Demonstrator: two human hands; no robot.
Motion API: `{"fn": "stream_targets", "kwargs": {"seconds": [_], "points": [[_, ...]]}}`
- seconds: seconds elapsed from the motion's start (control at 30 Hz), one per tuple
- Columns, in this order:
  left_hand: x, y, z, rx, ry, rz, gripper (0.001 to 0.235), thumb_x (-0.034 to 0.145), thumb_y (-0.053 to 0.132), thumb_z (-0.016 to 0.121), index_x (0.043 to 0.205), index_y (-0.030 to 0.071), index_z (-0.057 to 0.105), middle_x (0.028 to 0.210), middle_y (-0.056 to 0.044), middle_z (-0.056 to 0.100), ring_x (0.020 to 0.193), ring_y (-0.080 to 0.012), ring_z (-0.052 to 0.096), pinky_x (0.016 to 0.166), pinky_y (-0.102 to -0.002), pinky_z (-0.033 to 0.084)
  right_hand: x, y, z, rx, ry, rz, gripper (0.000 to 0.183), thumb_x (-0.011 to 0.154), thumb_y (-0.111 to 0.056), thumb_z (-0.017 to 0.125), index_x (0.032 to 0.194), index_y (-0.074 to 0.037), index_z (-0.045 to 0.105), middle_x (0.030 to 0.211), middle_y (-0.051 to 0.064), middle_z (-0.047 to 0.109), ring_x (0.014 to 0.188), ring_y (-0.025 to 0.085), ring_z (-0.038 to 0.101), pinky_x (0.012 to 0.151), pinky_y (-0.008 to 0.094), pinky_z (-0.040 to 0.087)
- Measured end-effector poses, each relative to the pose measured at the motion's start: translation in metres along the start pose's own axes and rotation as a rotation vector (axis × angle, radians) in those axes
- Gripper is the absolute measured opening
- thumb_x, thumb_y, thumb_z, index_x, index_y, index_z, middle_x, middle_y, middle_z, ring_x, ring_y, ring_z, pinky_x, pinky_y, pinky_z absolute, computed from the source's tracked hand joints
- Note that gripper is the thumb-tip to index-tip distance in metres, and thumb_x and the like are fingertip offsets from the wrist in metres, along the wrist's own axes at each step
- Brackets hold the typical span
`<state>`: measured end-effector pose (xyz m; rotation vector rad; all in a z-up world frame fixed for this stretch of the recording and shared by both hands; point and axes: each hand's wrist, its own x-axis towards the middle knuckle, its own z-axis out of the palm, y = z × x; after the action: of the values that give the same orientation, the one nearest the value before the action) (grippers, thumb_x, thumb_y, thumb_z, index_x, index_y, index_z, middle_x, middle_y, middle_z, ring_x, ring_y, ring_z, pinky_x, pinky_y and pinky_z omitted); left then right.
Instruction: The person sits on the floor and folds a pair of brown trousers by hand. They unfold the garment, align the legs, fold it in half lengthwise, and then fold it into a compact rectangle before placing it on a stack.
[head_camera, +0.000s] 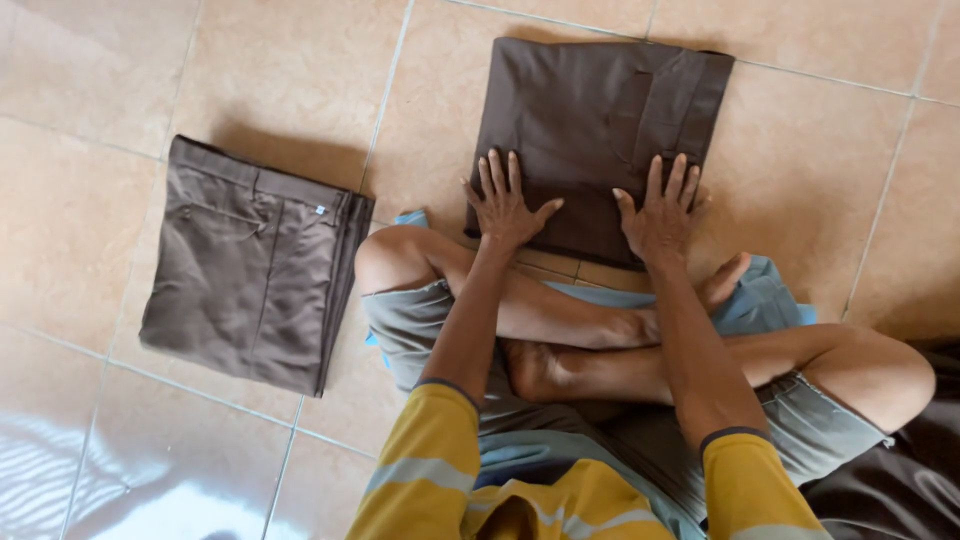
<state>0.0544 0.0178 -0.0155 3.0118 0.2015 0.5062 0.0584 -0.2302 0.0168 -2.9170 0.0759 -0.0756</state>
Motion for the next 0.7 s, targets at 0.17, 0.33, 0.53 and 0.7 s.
{"fn": "stream_targets", "kwargs": {"seconds": [0.17, 0.33, 0.53, 0.7], "points": [[-0.031, -0.037, 0.014, 0.099, -0.535, -0.053, 0.13, 0.077, 0.091, 0.05, 0.167, 0.009, 0.005, 0.173, -0.02, 0.005, 0.158, -0.0417, 0.004, 0.119, -0.074, -0.008, -0.001, 0.003, 0.004, -0.016, 0.097, -0.044, 0.082, 0.105, -0.071, 0.042, 0.164, -0.014, 0.036, 0.167, 0.021, 0.024, 0.151, 0.045, 0.024, 0.109, 0.078, 0.028], [-0.038, -0.049, 0.045, 0.022, -0.445, -0.066, 0.134, 0.073, 0.091, 0.06, 0.167, 0.014, 0.004, 0.173, -0.015, 0.006, 0.158, -0.0418, 0.005, 0.122, -0.073, -0.011, 0.003, 0.009, 0.014, -0.018, 0.179, -0.077, 0.082, 0.106, -0.074, 0.039, 0.162, -0.015, 0.042, 0.165, 0.02, 0.03, 0.149, 0.045, 0.029, 0.107, 0.074, 0.029], [-0.036, -0.055, 0.062, 0.052, -0.472, -0.083, 0.14, 0.067, 0.1, 0.054, 0.167, 0.02, -0.001, 0.174, -0.011, -0.005, 0.157, -0.0419, -0.003, 0.123, -0.068, -0.01, -0.001, -0.001, -0.004, -0.027, 0.061, -0.018, 0.08, 0.106, -0.071, 0.041, 0.165, -0.016, 0.035, 0.169, 0.018, 0.022, 0.153, 0.042, 0.022, 0.113, 0.072, 0.026], [-0.019, -0.047, 0.02, 0.06, -0.767, -0.099, 0.138, 0.068, 0.101, 0.045, 0.165, 0.02, -0.011, 0.172, -0.011, -0.013, 0.157, -0.0411, -0.009, 0.123, -0.067, -0.015, -0.012, -0.019, -0.043, -0.102, -0.218, 0.106, 0.087, 0.105, -0.068, 0.034, 0.168, -0.012, 0.01, 0.172, 0.022, 0.0, 0.158, 0.042, 0.002, 0.121, 0.074, 0.015]]}}
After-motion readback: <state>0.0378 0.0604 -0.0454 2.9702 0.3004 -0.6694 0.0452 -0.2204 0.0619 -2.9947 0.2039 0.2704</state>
